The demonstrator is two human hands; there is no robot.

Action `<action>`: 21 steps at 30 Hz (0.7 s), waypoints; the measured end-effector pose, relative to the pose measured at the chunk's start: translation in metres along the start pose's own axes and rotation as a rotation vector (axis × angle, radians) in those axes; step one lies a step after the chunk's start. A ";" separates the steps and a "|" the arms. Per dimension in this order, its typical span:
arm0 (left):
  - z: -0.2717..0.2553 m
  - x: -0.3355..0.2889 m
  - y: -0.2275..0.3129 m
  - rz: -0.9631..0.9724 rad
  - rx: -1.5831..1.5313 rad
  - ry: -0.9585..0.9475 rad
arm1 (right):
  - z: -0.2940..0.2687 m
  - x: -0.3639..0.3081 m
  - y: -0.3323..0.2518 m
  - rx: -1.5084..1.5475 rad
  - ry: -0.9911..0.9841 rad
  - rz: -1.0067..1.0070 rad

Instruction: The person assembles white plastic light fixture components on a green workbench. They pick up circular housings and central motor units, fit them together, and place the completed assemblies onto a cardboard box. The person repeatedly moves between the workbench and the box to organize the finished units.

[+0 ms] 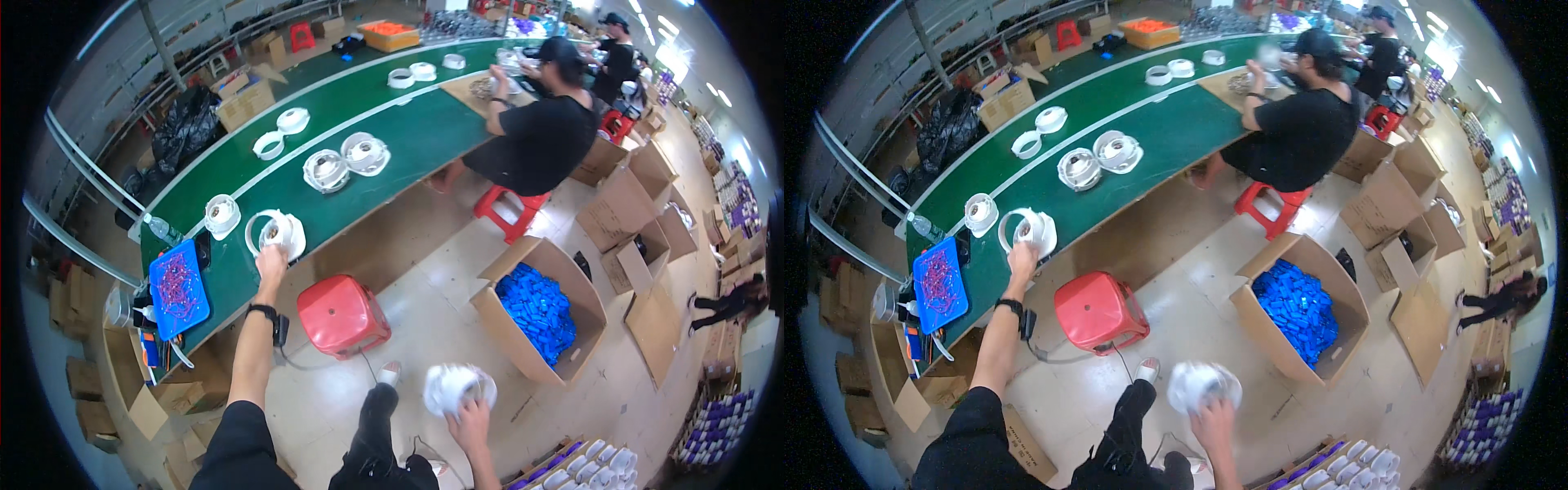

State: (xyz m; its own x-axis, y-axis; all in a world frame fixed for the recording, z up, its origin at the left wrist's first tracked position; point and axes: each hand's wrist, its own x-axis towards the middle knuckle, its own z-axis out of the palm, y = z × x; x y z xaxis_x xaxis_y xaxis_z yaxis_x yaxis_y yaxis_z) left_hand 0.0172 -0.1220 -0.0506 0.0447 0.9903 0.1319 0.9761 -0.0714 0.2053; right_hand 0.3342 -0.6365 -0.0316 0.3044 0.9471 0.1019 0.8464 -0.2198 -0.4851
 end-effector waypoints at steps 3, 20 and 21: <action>0.018 0.076 -0.029 0.041 0.068 0.051 | 0.053 0.171 -0.075 0.062 0.009 -0.303; 0.090 -0.042 -0.193 0.148 0.195 0.121 | 0.245 0.483 -0.289 0.309 0.062 -0.513; 0.093 -0.046 -0.205 0.131 0.199 0.108 | 0.226 0.459 -0.268 0.399 0.061 -0.528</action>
State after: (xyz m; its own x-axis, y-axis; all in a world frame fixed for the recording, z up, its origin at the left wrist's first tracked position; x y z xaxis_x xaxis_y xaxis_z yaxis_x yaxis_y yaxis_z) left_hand -0.1654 -0.1414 -0.1890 0.1613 0.9548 0.2495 0.9865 -0.1630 -0.0140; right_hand 0.1481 -0.0898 -0.0511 -0.0730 0.8863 0.4573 0.6651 0.3850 -0.6399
